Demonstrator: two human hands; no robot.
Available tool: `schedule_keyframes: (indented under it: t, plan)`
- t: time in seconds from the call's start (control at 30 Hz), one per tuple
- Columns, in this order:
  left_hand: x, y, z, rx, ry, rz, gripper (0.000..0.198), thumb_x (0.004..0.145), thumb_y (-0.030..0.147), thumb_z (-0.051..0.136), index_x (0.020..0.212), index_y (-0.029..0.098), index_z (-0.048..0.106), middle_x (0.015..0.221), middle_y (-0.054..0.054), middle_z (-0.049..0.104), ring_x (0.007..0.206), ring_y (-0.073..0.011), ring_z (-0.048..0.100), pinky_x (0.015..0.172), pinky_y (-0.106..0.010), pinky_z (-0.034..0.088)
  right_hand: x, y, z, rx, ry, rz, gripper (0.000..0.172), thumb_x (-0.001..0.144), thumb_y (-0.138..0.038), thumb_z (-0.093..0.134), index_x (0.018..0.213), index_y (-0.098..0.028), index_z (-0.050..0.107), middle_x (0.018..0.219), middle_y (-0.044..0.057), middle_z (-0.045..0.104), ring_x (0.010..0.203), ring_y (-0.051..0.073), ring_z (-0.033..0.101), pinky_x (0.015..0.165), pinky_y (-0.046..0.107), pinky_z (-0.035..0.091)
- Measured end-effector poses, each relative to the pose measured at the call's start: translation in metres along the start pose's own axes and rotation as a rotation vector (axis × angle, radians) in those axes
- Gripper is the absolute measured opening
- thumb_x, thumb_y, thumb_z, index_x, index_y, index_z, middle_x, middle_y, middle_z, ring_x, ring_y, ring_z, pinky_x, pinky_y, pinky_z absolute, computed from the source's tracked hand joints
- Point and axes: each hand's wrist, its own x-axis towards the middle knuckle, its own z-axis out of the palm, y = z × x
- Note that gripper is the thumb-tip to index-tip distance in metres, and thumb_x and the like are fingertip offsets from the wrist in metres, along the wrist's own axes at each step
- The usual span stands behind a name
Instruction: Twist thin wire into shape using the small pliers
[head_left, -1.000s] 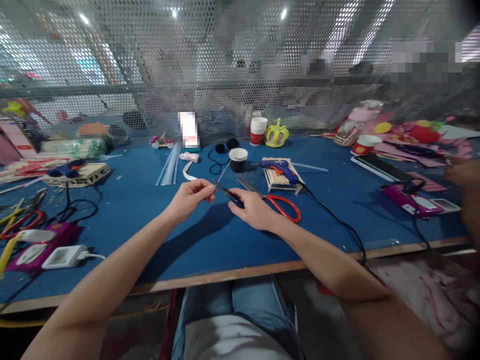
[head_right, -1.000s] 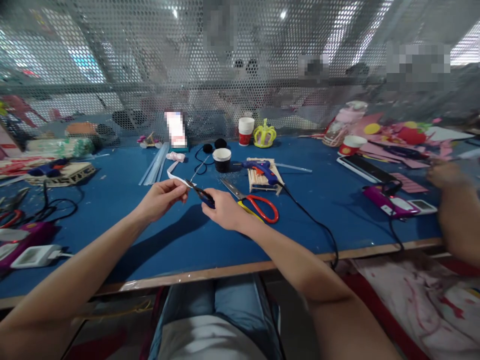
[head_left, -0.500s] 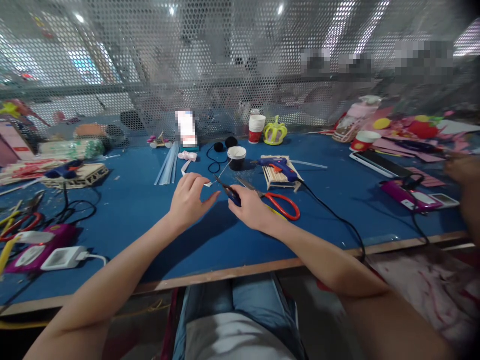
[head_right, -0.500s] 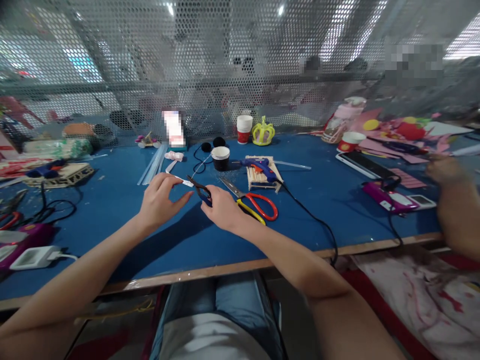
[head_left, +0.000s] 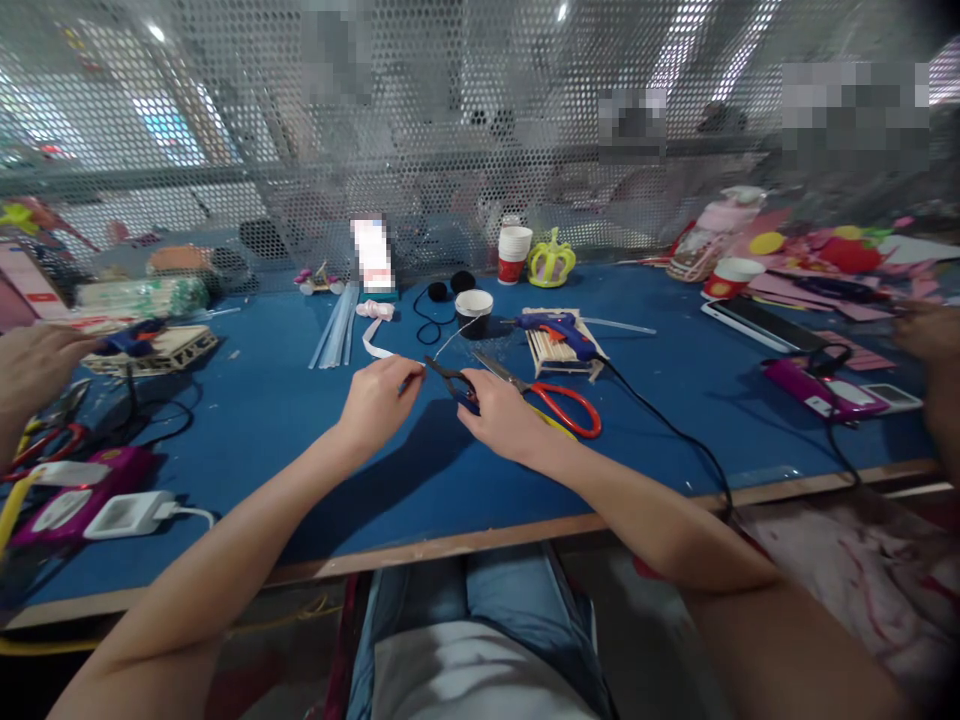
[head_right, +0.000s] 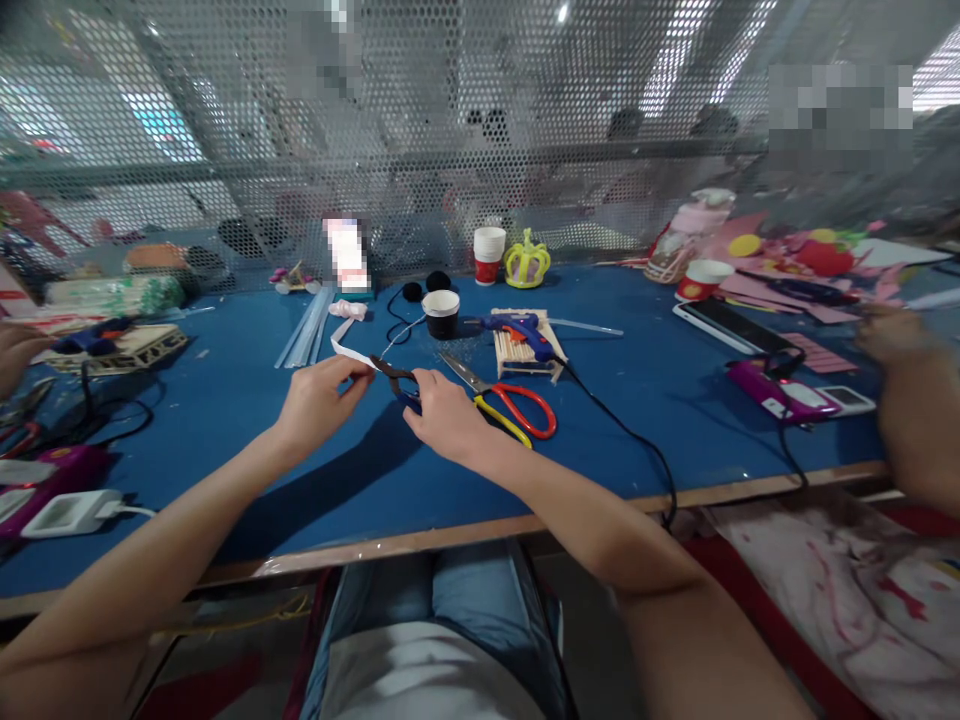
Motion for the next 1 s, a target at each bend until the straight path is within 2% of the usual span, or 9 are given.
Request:
schedule_keyframes:
  t: [0.1,0.17,0.3,0.37,0.47,0.53,0.6,0.83,1.0]
  plan:
    - [0.006,-0.003,-0.011,-0.578,-0.291,-0.296,0.015,0.071,0.031,0.062,0.070,0.016,0.060,0.065,-0.002,0.062,0.061,-0.0136,0.057,0.062,-0.027,0.045,0.001,0.002,-0.008,0.068,-0.034,-0.103,0.035,0.076,-0.018,0.051,0.110,-0.010,0.051,0.098,0.013,0.060,0.087,0.021,0.055,0.077,0.034,0.043]
    - [0.008,-0.006,-0.016,-0.876,-0.407,-0.426,0.019,0.067,0.032,0.068,0.069,0.016,0.059,0.062,-0.001,0.060,0.056,-0.0115,0.055,0.058,-0.026,0.045,0.001,0.001,-0.014,0.137,-0.045,-0.171,0.033,0.077,-0.018,0.050,0.109,-0.012,0.053,0.097,0.011,0.061,0.085,0.019,0.056,0.076,0.031,0.043]
    - [0.008,-0.006,-0.015,-1.043,-0.469,-0.478,0.022,0.067,0.034,0.069,0.069,0.016,0.056,0.062,-0.001,0.057,0.055,-0.0105,0.053,0.056,-0.026,0.044,0.000,0.000,-0.021,0.254,-0.080,-0.193,0.028,0.078,-0.018,0.048,0.105,-0.015,0.056,0.091,0.005,0.063,0.075,0.014,0.056,0.069,0.026,0.041]
    - [0.006,-0.004,-0.012,-0.880,-0.334,-0.367,0.020,0.074,0.036,0.061,0.073,0.017,0.057,0.066,-0.002,0.058,0.061,-0.0119,0.054,0.061,-0.028,0.045,0.001,0.001,-0.022,0.272,-0.066,-0.149,0.027,0.079,-0.019,0.047,0.103,-0.015,0.057,0.086,0.004,0.064,0.070,0.013,0.055,0.066,0.025,0.041]
    - [0.002,0.000,-0.011,-0.360,0.003,0.009,0.014,0.081,0.028,0.050,0.085,0.018,0.060,0.085,-0.006,0.061,0.082,-0.0163,0.056,0.077,-0.033,0.045,0.002,0.003,-0.019,0.250,-0.005,-0.079,0.023,0.080,-0.023,0.046,0.099,-0.015,0.058,0.084,0.005,0.063,0.071,0.015,0.055,0.065,0.026,0.040]
    - [0.000,0.001,-0.010,-0.038,0.077,0.277,0.016,0.079,0.019,0.050,0.091,0.019,0.060,0.093,-0.008,0.060,0.091,-0.0190,0.054,0.083,-0.037,0.042,0.002,0.004,-0.017,0.231,0.013,-0.052,0.022,0.080,-0.022,0.046,0.097,-0.015,0.058,0.084,0.005,0.063,0.073,0.016,0.056,0.066,0.027,0.041]
    - [-0.002,0.001,-0.009,0.180,0.068,0.436,0.022,0.076,0.015,0.050,0.096,0.017,0.058,0.094,-0.010,0.059,0.092,-0.0214,0.053,0.082,-0.039,0.042,0.003,0.003,-0.016,0.224,0.013,-0.037,0.022,0.080,-0.021,0.045,0.097,-0.014,0.058,0.084,0.006,0.063,0.074,0.016,0.057,0.068,0.028,0.041]
    - [-0.006,0.000,0.006,0.402,0.171,0.381,0.027,0.076,0.032,0.056,0.095,0.014,0.054,0.089,-0.013,0.058,0.089,-0.0249,0.052,0.078,-0.038,0.043,0.000,-0.001,-0.012,0.193,0.042,-0.029,0.018,0.078,-0.019,0.048,0.094,-0.014,0.055,0.084,0.007,0.061,0.075,0.017,0.056,0.068,0.028,0.041]
    - [-0.006,-0.002,0.011,0.322,0.140,0.276,0.014,0.082,0.025,0.048,0.084,0.016,0.059,0.083,-0.011,0.061,0.083,-0.0223,0.054,0.078,-0.037,0.040,0.000,0.000,-0.007,0.138,0.048,-0.023,0.020,0.077,-0.019,0.048,0.095,-0.013,0.055,0.086,0.008,0.060,0.077,0.018,0.055,0.069,0.030,0.041]
